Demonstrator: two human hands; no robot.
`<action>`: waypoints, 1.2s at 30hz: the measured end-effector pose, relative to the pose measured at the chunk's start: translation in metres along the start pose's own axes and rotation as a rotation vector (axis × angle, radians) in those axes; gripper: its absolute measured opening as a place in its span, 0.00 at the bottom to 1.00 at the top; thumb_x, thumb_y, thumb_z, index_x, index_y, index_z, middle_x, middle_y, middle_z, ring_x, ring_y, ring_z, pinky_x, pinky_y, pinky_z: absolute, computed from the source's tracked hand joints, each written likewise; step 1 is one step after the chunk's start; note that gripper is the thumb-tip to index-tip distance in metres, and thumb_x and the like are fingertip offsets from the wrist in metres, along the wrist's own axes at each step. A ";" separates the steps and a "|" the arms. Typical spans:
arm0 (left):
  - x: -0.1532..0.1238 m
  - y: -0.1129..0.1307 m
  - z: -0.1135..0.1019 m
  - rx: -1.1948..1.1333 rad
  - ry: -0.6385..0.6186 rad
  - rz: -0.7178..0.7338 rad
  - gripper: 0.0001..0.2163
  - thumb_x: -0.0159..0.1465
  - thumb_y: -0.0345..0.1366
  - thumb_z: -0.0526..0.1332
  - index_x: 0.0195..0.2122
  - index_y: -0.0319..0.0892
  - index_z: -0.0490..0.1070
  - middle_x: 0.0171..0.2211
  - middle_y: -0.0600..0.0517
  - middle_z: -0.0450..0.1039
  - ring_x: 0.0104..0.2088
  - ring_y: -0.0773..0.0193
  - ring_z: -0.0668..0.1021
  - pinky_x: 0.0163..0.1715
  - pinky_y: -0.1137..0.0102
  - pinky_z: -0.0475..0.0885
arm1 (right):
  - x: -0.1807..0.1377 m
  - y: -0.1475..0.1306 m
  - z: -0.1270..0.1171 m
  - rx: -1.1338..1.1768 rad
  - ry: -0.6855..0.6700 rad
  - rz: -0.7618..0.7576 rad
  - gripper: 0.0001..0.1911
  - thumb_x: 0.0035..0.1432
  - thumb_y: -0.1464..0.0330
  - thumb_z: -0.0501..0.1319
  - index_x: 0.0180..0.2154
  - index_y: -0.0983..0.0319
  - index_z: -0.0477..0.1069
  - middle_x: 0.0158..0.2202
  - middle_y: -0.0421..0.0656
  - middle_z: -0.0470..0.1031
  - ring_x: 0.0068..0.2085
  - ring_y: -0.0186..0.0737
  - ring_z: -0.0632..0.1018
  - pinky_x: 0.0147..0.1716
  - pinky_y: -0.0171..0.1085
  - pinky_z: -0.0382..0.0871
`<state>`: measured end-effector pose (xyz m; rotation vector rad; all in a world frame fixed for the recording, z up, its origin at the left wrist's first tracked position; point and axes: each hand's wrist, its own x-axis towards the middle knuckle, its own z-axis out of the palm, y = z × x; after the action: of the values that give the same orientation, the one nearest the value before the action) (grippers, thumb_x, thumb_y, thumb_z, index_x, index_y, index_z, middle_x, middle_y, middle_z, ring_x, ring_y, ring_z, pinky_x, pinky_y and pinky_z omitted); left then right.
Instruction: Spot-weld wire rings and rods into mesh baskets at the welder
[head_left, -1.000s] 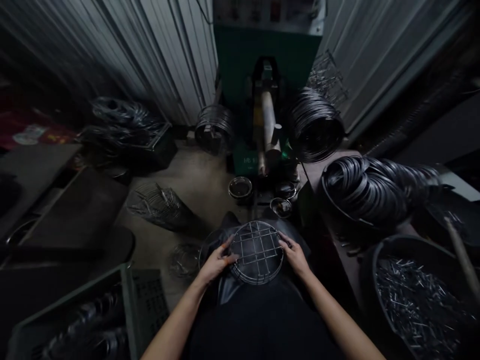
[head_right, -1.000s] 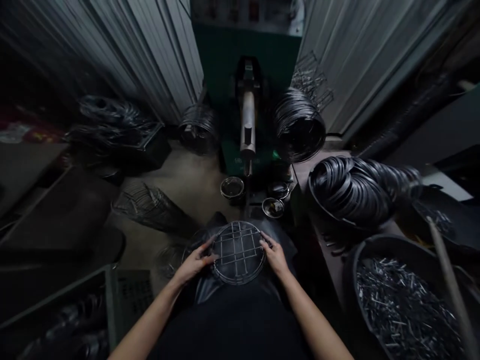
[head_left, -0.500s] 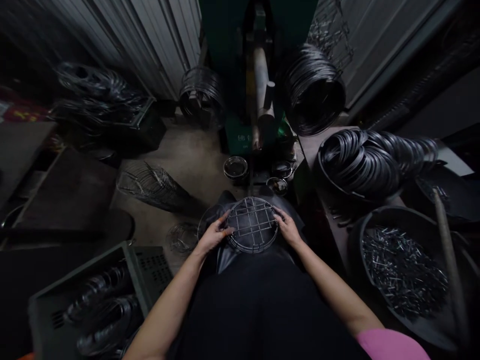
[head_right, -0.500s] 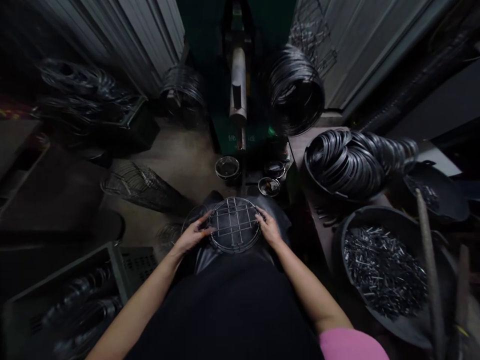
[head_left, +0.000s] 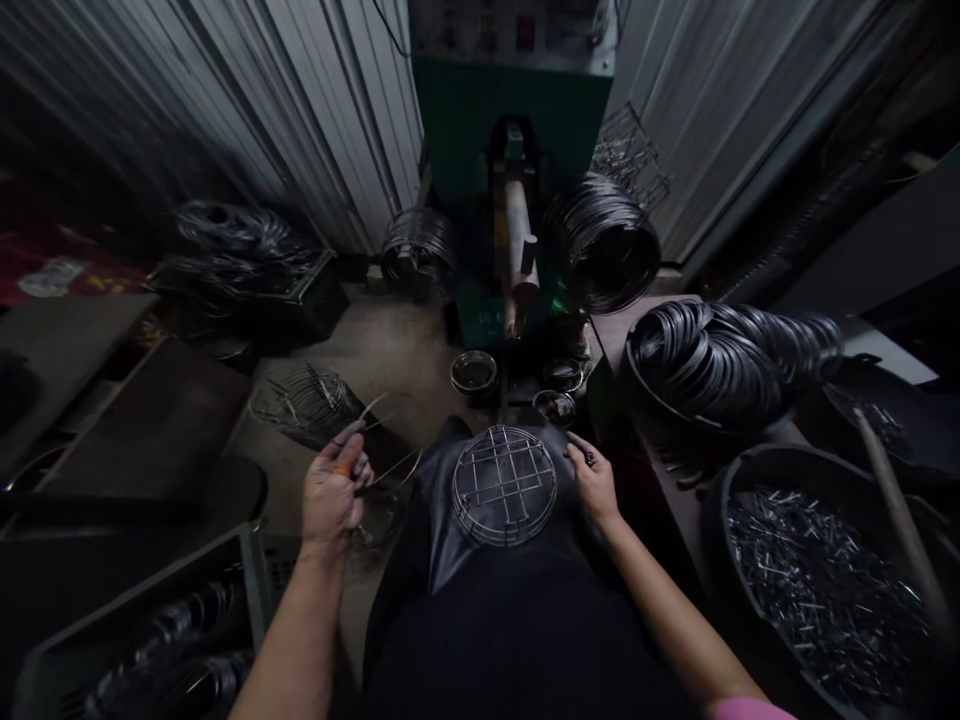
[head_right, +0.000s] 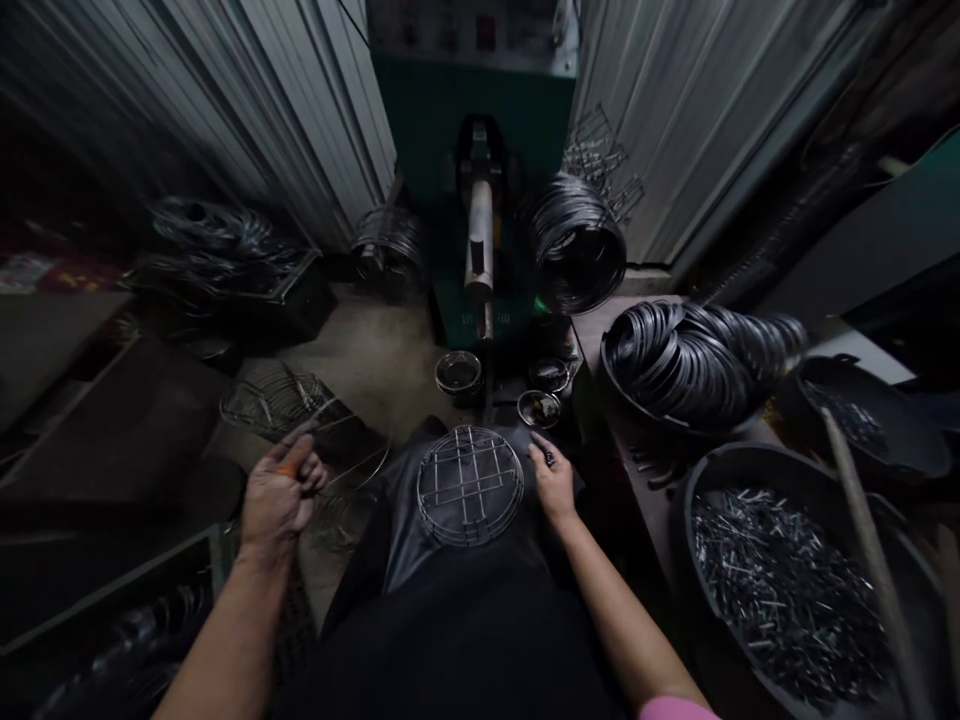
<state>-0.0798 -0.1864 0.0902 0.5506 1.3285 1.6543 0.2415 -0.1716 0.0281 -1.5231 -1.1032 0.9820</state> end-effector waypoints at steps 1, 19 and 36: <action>-0.001 0.010 0.008 -0.111 -0.010 0.012 0.15 0.45 0.39 0.71 0.31 0.41 0.70 0.13 0.64 0.55 0.13 0.77 0.56 0.13 0.80 0.52 | 0.000 -0.011 0.002 0.008 -0.028 -0.019 0.25 0.51 0.54 0.60 0.45 0.65 0.74 0.42 0.50 0.78 0.44 0.47 0.77 0.48 0.46 0.67; -0.027 -0.021 0.068 0.015 -0.407 -0.387 0.28 0.50 0.40 0.68 0.52 0.40 0.65 0.30 0.54 0.70 0.27 0.71 0.71 0.26 0.75 0.65 | 0.012 -0.048 0.014 -0.072 -0.247 -0.048 0.19 0.53 0.59 0.58 0.43 0.61 0.75 0.38 0.45 0.78 0.41 0.44 0.76 0.43 0.40 0.69; -0.010 -0.068 0.043 0.883 -0.455 -0.048 0.24 0.55 0.44 0.58 0.50 0.36 0.70 0.47 0.44 0.75 0.49 0.51 0.75 0.51 0.61 0.67 | 0.042 -0.013 0.021 -0.399 -0.355 -0.250 0.14 0.54 0.65 0.58 0.42 0.57 0.77 0.41 0.45 0.79 0.43 0.46 0.77 0.45 0.44 0.69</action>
<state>-0.0160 -0.1726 0.0428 1.3018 1.6478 0.7509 0.2304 -0.1242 0.0343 -1.4992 -1.7824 0.9137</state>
